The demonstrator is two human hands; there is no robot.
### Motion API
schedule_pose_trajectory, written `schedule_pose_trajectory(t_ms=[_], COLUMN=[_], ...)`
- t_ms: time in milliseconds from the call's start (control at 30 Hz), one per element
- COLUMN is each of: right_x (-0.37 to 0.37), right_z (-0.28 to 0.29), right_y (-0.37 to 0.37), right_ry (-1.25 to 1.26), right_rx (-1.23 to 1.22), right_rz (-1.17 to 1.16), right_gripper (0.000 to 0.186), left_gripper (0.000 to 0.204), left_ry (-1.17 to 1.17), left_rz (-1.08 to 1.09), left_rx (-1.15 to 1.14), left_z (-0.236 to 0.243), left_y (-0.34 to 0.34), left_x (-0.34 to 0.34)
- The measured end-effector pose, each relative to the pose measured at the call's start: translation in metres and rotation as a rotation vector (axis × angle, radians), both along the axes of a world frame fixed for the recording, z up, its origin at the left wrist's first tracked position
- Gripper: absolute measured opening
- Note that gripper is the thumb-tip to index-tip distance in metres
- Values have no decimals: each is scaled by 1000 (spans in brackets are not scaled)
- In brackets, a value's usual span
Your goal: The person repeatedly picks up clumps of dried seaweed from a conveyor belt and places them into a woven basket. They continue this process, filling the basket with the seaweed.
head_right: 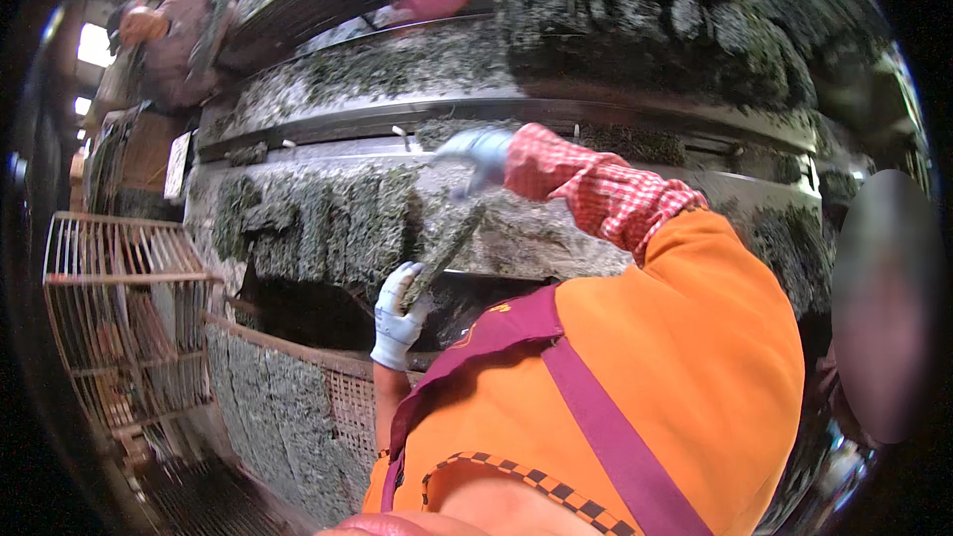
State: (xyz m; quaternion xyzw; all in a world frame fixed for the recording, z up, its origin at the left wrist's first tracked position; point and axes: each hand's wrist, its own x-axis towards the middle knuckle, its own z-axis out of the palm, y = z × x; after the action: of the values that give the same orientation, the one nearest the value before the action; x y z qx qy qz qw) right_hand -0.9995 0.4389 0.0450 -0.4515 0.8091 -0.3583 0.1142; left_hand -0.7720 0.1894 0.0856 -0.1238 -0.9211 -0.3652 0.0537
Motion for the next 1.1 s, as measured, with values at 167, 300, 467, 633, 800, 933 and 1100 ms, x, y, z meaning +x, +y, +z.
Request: schedule_pose_trajectory(t_ms=[167,300,467,633,800,933,1100], right_x=[56,16,-54,-45,4,28,45], right_z=[-9,3,9,-7,5,1,-6], right_y=[-26,-17,-28,-60,-119,-132,-89], right_ry=[0,94,139,-6,476,317,170], right_rx=[187,-167,220,442,161,192,272], right_rz=[334,-75,-487,-384,280,278,233], right_gripper=[49,36,30,44,58,59,60], left_gripper=[46,103,96,77,63,63,87], left_ry=[-385,116,96,83,-70,-113,134], left_rz=[37,70,127,121,35,63,-2], left_rx=[364,-166,-771,-482,-24,40,-365], left_z=[-8,-9,-47,-63,-59,-59,-51], left_y=[-5,-30,-47,-69,-89,-90,-82], left_x=[-20,-27,-25,-28,-31,-32,-30])
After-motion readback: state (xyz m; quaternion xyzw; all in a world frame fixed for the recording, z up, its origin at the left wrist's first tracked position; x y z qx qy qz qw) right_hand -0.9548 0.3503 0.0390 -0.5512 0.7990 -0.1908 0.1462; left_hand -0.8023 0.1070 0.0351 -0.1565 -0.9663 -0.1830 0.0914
